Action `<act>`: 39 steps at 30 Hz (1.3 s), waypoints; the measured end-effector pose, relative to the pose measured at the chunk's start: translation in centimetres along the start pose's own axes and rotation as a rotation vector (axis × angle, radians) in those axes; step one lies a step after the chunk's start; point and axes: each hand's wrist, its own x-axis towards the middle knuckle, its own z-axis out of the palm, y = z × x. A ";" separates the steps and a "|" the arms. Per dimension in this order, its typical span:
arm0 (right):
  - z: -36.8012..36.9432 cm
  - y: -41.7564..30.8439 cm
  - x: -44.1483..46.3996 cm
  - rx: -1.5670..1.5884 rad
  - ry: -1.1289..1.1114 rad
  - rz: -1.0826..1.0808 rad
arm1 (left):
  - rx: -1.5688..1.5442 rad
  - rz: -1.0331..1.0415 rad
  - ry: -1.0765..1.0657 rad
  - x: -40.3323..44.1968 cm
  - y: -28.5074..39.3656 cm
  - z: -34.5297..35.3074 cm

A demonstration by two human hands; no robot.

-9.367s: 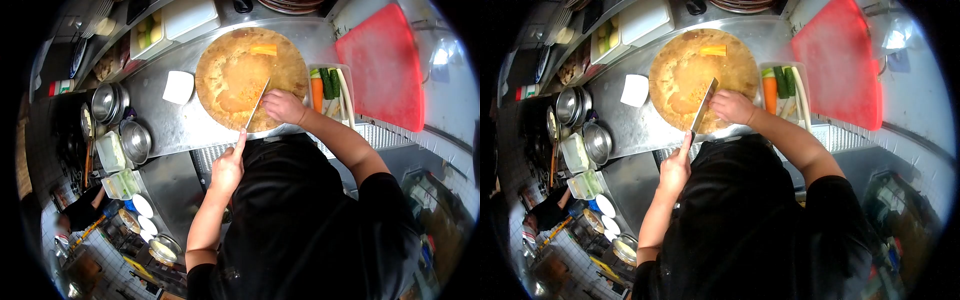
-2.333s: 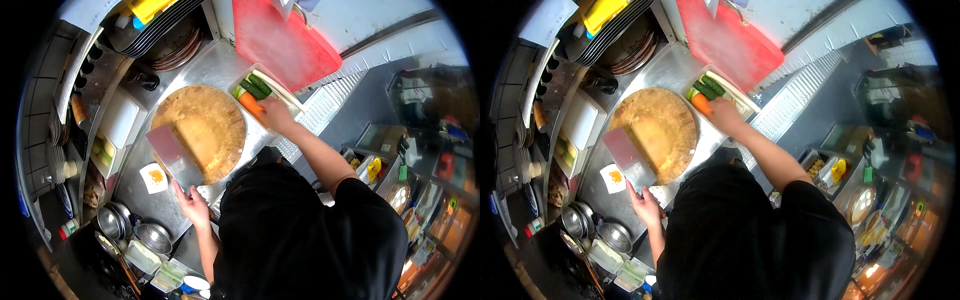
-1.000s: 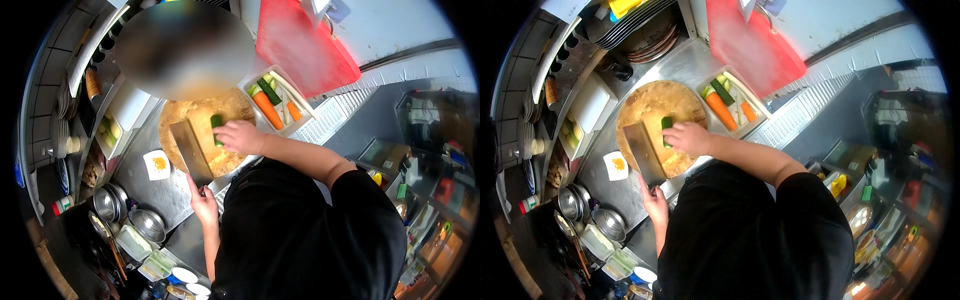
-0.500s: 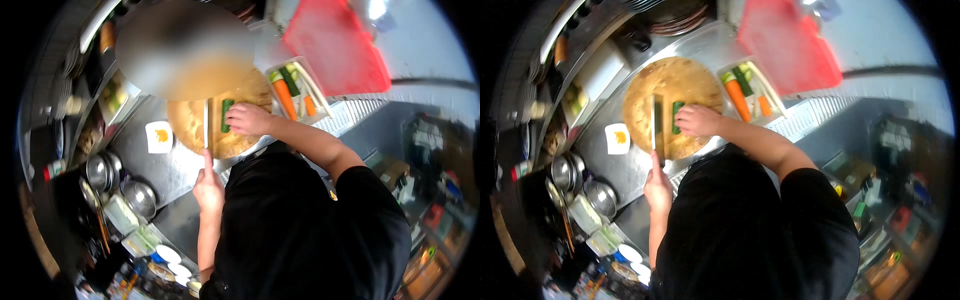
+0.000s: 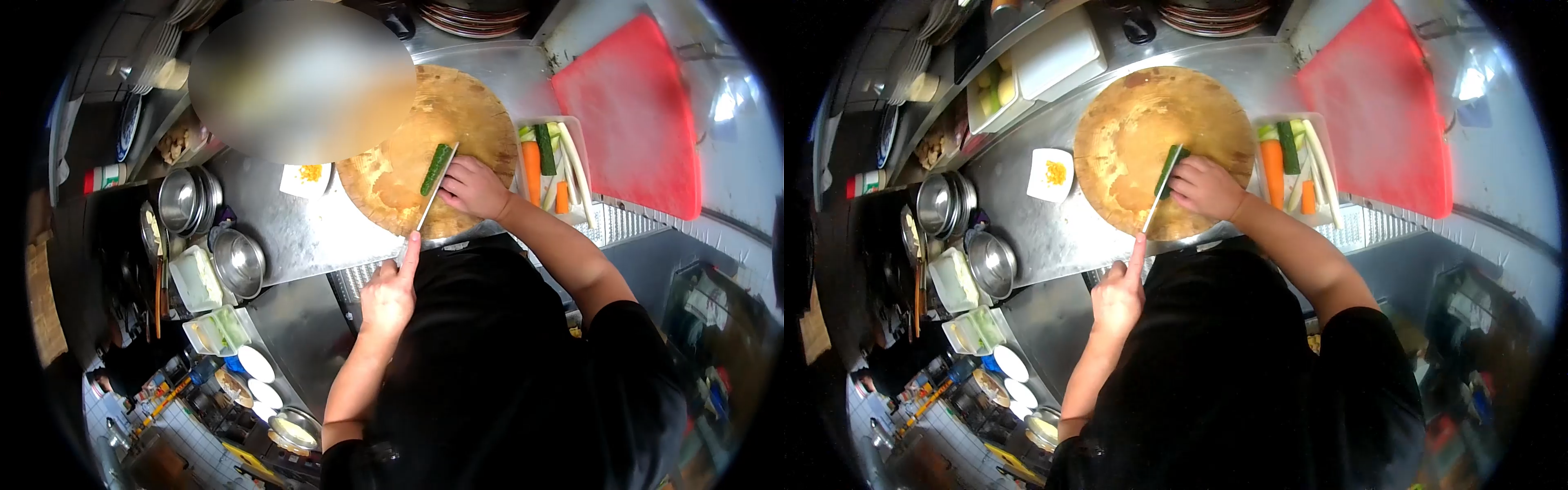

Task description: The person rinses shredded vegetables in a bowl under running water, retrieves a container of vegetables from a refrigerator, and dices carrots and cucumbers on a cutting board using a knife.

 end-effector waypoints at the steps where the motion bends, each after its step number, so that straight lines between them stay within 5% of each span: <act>1: 0.1 0.1 0.0 0.004 0.000 0.004 | -0.016 -0.014 -0.054 -0.1 0.1 -0.2; 18: -0.3 -0.3 0.6 0.009 -0.001 -0.018 | -0.098 0.000 -0.097 3.7 1.2 -2.4; 34: -0.9 0.2 -0.6 -0.166 0.012 -0.026 | -0.134 0.026 0.086 3.1 -0.7 1.7; 37: -2.3 0.2 -1.1 -0.137 0.087 0.030 | -0.204 0.074 0.289 1.9 -1.1 1.1; 39: -4.4 -0.1 -1.7 -0.130 0.135 0.272 | -0.239 -0.049 0.301 1.5 -1.7 1.1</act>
